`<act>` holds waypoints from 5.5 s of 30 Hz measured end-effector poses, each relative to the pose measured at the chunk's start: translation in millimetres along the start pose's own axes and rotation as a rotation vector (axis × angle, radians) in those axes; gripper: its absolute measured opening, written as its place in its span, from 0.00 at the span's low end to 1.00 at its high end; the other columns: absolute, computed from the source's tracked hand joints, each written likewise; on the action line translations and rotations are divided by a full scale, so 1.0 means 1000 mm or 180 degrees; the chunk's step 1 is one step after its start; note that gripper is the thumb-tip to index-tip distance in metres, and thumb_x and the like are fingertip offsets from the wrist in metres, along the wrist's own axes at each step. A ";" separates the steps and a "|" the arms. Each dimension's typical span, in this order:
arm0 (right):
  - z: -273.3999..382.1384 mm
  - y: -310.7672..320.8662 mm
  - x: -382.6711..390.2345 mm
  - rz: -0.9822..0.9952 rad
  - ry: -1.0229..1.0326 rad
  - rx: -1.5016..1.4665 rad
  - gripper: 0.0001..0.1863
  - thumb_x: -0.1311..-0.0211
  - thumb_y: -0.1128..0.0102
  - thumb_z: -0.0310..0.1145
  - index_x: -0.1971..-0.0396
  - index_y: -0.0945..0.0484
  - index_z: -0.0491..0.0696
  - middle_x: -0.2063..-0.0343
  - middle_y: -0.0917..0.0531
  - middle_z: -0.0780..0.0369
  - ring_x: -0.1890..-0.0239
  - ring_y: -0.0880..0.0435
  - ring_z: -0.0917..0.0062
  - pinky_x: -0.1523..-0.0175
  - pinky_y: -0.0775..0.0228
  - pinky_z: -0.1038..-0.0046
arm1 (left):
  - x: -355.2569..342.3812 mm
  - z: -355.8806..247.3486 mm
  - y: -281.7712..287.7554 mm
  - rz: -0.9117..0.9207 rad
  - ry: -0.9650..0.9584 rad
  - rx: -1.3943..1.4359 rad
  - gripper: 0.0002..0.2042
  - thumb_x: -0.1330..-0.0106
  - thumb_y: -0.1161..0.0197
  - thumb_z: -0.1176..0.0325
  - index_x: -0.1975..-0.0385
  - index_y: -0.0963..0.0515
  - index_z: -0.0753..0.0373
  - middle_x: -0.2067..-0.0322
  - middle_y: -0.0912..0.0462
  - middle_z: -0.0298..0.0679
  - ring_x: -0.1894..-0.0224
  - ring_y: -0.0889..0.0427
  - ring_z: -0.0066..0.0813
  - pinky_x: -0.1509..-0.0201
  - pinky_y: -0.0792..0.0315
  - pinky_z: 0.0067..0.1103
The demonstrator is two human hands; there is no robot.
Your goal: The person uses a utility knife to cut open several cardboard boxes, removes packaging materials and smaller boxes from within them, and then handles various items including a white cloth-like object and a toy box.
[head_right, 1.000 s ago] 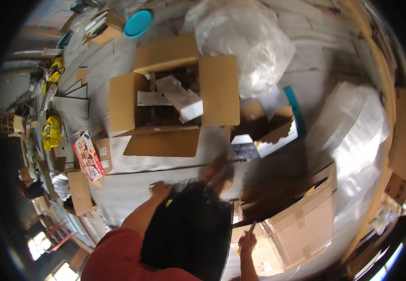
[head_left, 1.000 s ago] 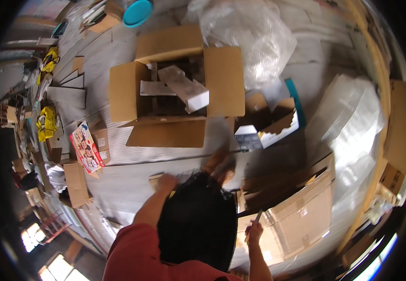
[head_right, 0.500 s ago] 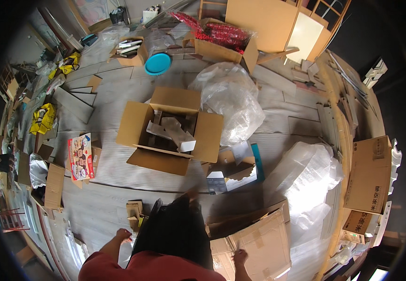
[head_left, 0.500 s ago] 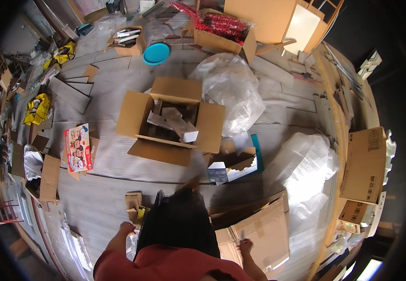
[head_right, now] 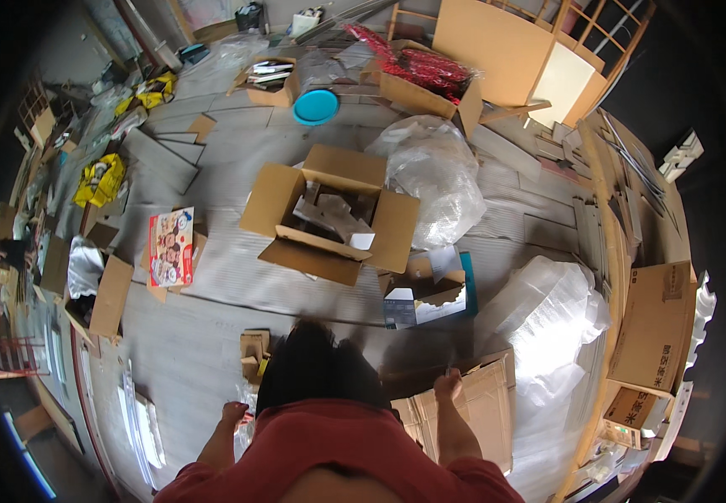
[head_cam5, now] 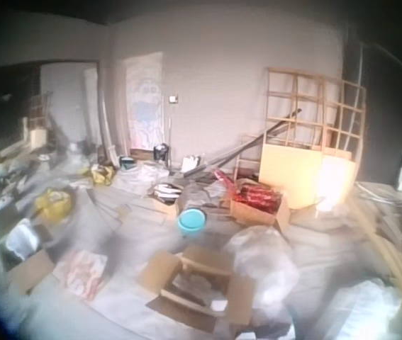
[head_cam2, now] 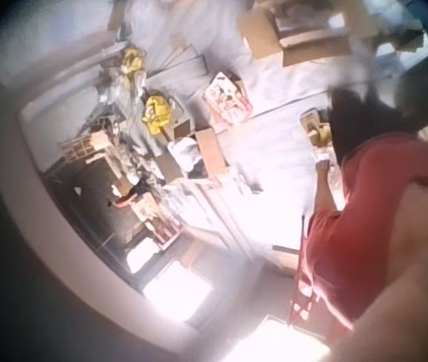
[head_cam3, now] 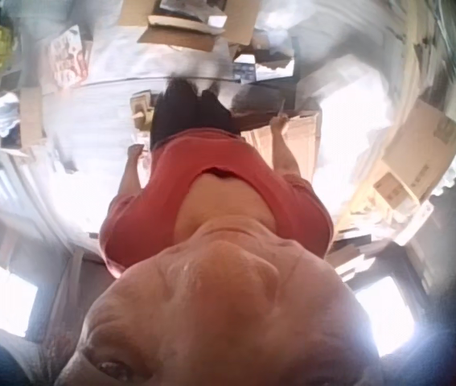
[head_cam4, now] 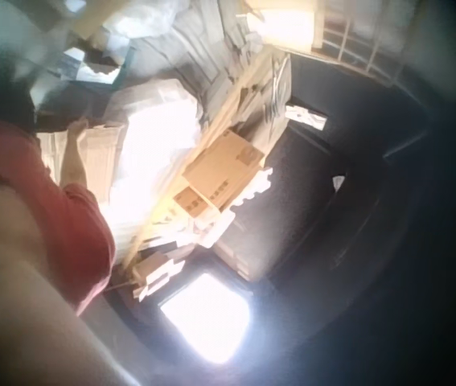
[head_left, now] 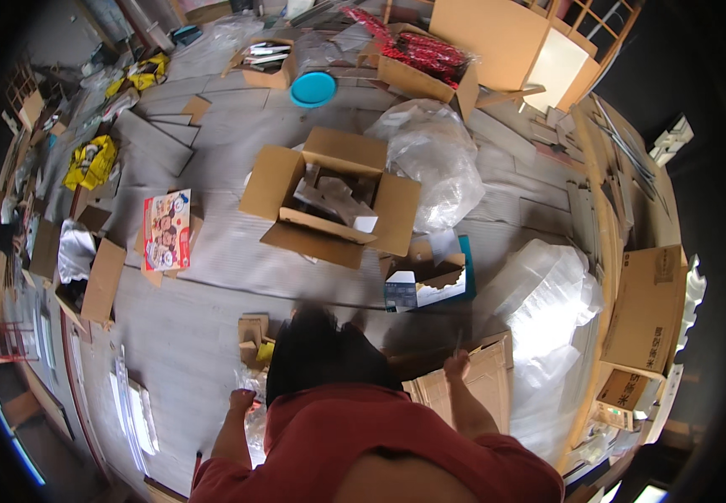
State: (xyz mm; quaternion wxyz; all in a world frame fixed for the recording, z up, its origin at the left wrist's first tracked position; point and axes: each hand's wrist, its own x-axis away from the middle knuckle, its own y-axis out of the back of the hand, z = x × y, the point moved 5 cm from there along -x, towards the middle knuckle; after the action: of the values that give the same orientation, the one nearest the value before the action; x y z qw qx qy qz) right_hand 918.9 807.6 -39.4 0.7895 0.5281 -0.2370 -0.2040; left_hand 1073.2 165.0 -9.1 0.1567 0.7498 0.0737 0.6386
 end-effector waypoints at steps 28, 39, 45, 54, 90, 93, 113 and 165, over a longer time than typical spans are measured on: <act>0.379 -0.005 -0.014 0.1637 0.3134 0.1471 0.12 0.49 0.47 0.37 0.79 0.24 0.42 0.81 0.23 0.50 0.74 0.23 0.57 0.68 0.33 0.63 | -0.023 0.106 -0.003 -0.0534 0.0297 0.2077 0.12 0.45 0.46 0.61 0.71 0.19 0.61 0.81 0.17 0.34 0.81 0.20 0.21 0.75 0.26 0.19; 0.516 -0.045 -0.011 0.0722 0.3380 0.0529 0.06 0.53 0.46 0.29 0.76 0.25 0.43 0.77 0.21 0.52 0.73 0.22 0.57 0.66 0.31 0.62 | -0.028 0.101 -0.017 -0.0674 0.0575 0.3396 0.11 0.41 0.44 0.67 0.64 0.25 0.66 0.79 0.18 0.40 0.80 0.20 0.22 0.79 0.28 0.17; 0.587 -0.095 -0.001 0.1363 0.4229 0.1098 0.05 0.54 0.45 0.28 0.75 0.24 0.44 0.78 0.21 0.54 0.73 0.21 0.61 0.67 0.30 0.65 | -0.020 0.087 -0.023 -0.0803 0.0616 0.4036 0.11 0.43 0.44 0.66 0.71 0.20 0.67 0.80 0.18 0.39 0.79 0.20 0.22 0.77 0.27 0.17; 0.700 -0.175 0.023 0.1575 0.4234 0.1038 0.05 0.53 0.45 0.29 0.76 0.21 0.47 0.73 0.19 0.55 0.68 0.20 0.61 0.63 0.28 0.65 | -0.004 0.066 -0.021 -0.1110 0.1122 0.5040 0.10 0.41 0.42 0.62 0.71 0.21 0.64 0.79 0.19 0.38 0.80 0.21 0.24 0.81 0.32 0.18; 0.931 -0.300 0.155 0.2256 0.4260 0.1977 0.11 0.54 0.48 0.28 0.70 0.19 0.50 0.68 0.19 0.53 0.62 0.21 0.59 0.58 0.30 0.64 | -0.022 0.035 0.208 -0.2598 0.1429 0.2744 0.22 0.51 0.40 0.53 0.63 0.21 0.64 0.64 0.20 0.52 0.59 0.21 0.47 0.56 0.29 0.33; 0.935 -0.293 0.157 0.2252 0.4486 0.2534 0.10 0.54 0.48 0.28 0.71 0.18 0.49 0.68 0.19 0.53 0.63 0.21 0.58 0.58 0.30 0.64 | -0.028 0.036 0.208 -0.3106 0.1400 0.4301 0.16 0.51 0.40 0.60 0.66 0.20 0.63 0.68 0.19 0.49 0.62 0.20 0.42 0.56 0.28 0.29; 1.076 -0.377 0.378 0.2891 0.7341 0.2394 0.11 0.54 0.45 0.27 0.68 0.20 0.47 0.71 0.18 0.55 0.65 0.20 0.62 0.57 0.30 0.66 | -0.011 -0.216 -0.050 -0.1658 0.3070 0.7731 0.10 0.48 0.39 0.69 0.66 0.23 0.64 0.76 0.21 0.38 0.77 0.21 0.24 0.78 0.26 0.21; 0.984 -0.315 0.217 0.2271 0.5728 0.2704 0.11 0.55 0.47 0.28 0.69 0.20 0.48 0.66 0.19 0.55 0.61 0.21 0.60 0.57 0.29 0.64 | -0.009 -0.073 -0.002 -0.1890 0.2039 0.6590 0.12 0.43 0.41 0.65 0.64 0.24 0.66 0.72 0.19 0.39 0.72 0.19 0.28 0.70 0.25 0.24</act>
State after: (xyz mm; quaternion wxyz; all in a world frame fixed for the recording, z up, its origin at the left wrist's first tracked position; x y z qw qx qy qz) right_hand 490.5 -154.8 26.6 0.4389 0.6174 0.2423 0.6062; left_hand 1000.0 173.9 -8.3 -0.4219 0.2727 0.7813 0.3703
